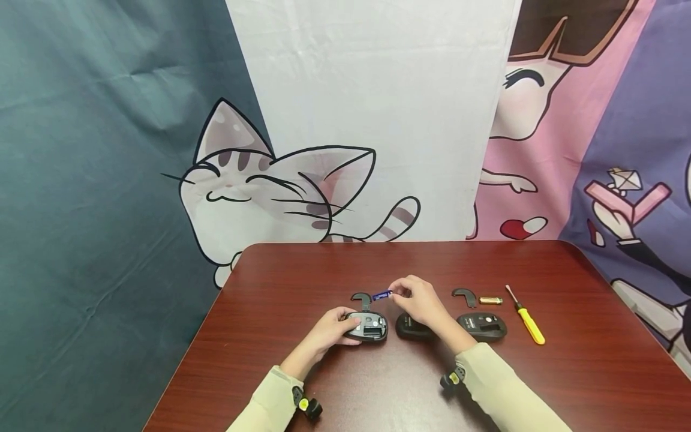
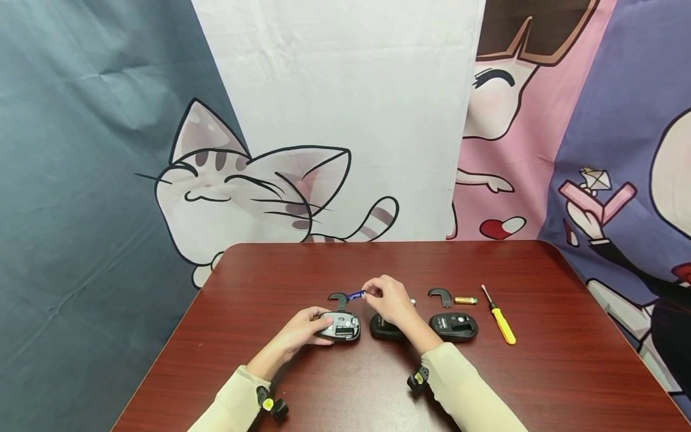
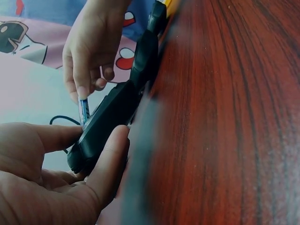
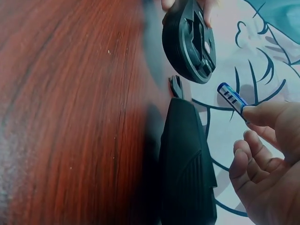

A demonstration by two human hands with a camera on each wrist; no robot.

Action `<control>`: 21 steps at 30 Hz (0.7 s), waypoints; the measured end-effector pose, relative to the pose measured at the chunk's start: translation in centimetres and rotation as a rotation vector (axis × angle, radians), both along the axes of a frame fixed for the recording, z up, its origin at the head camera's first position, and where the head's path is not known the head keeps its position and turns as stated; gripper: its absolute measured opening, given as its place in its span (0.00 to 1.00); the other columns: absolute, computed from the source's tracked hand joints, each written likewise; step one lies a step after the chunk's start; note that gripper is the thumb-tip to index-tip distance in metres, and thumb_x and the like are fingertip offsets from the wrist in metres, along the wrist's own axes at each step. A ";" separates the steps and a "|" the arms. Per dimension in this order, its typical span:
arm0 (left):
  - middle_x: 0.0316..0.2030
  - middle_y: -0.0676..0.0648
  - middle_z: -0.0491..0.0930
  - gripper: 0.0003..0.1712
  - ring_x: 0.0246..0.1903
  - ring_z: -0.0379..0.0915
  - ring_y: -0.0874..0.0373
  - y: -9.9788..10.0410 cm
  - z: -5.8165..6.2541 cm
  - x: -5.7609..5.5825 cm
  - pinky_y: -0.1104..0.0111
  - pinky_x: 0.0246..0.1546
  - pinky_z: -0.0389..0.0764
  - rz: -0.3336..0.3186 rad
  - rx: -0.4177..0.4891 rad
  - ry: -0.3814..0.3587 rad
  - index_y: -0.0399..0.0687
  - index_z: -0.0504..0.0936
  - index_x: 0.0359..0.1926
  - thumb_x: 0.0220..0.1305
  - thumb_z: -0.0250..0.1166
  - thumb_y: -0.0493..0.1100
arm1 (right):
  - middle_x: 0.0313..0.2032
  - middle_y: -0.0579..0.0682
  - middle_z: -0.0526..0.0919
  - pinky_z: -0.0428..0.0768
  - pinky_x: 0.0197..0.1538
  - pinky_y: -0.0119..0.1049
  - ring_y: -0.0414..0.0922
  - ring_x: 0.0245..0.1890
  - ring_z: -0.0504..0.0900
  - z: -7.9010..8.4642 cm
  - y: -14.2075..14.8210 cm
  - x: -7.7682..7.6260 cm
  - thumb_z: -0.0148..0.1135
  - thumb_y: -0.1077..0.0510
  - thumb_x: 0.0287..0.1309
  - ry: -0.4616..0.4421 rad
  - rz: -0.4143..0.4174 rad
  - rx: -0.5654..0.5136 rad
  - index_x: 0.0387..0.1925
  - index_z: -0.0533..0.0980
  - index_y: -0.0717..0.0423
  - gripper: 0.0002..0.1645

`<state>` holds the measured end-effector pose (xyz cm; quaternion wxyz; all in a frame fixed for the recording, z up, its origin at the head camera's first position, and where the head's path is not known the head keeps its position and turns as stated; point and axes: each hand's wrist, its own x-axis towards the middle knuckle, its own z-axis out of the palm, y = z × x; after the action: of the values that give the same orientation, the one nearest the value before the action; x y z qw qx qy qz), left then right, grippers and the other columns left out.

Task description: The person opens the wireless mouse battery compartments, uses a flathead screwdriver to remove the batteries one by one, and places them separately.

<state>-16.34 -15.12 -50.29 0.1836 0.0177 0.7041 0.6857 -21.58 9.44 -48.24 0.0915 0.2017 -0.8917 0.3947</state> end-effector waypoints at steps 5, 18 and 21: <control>0.46 0.34 0.80 0.22 0.37 0.85 0.52 0.0 -0.2 0.0 0.61 0.40 0.92 0.005 -0.021 0.001 0.22 0.70 0.59 0.73 0.59 0.36 | 0.29 0.40 0.78 0.79 0.36 0.31 0.38 0.32 0.76 -0.5 0.0 -0.7 0.72 0.60 0.55 -0.015 -0.020 0.038 0.34 0.85 0.48 0.05; 0.45 0.36 0.79 0.22 0.37 0.83 0.54 0.1 -0.1 -0.1 0.60 0.39 0.92 0.019 -0.079 -0.002 0.23 0.69 0.60 0.72 0.60 0.36 | 0.28 0.41 0.77 0.78 0.36 0.36 0.39 0.31 0.75 -1.4 -0.7 -1.8 0.74 0.56 0.53 -0.078 -0.055 0.135 0.31 0.84 0.46 0.04; 0.44 0.36 0.80 0.22 0.36 0.83 0.55 0.2 -0.2 -0.1 0.60 0.38 0.92 0.018 -0.103 0.021 0.22 0.70 0.59 0.72 0.60 0.36 | 0.28 0.41 0.77 0.78 0.35 0.37 0.40 0.31 0.75 -1.5 -1.0 -1.9 0.75 0.56 0.53 -0.086 -0.062 0.165 0.30 0.84 0.46 0.04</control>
<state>-16.43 -14.93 -50.46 0.1705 0.0089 0.7406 0.6499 -23.48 8.42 -49.70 0.0483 0.1638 -0.9301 0.3253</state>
